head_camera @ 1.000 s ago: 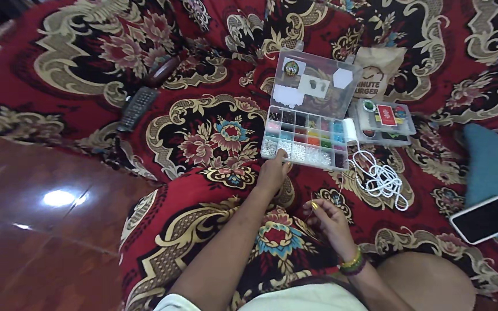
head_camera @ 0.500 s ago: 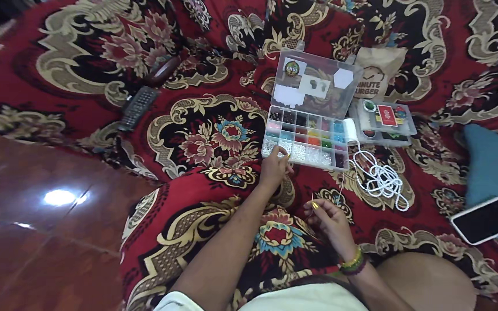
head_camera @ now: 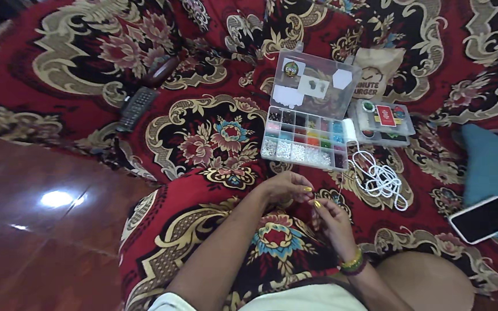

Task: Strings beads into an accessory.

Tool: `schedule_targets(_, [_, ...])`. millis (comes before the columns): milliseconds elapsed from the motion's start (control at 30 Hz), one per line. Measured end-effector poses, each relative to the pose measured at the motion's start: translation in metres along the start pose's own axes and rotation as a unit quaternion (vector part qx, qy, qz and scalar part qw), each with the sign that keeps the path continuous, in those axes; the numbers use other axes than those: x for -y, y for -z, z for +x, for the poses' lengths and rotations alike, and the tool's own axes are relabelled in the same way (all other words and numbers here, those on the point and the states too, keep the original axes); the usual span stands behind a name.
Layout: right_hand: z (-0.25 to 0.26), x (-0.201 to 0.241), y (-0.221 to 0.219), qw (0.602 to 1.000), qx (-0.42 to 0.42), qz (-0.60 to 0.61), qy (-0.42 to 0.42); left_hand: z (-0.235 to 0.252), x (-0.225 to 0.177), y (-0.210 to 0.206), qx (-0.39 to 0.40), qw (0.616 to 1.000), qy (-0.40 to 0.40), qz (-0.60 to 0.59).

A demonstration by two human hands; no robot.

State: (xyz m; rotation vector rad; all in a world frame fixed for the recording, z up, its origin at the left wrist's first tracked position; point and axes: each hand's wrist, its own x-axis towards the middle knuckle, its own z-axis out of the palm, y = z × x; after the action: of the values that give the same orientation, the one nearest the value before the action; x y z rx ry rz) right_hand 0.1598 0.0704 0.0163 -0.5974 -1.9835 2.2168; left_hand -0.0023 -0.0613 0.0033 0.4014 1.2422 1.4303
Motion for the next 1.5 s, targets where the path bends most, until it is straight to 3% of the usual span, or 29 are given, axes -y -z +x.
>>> schedule_targets(1500, [-0.0013,0.0027,-0.0008,1.000,0.012,-0.009,-0.011,-0.0010,0.0010,-0.0002,0.035,0.999,0.003,-0.005])
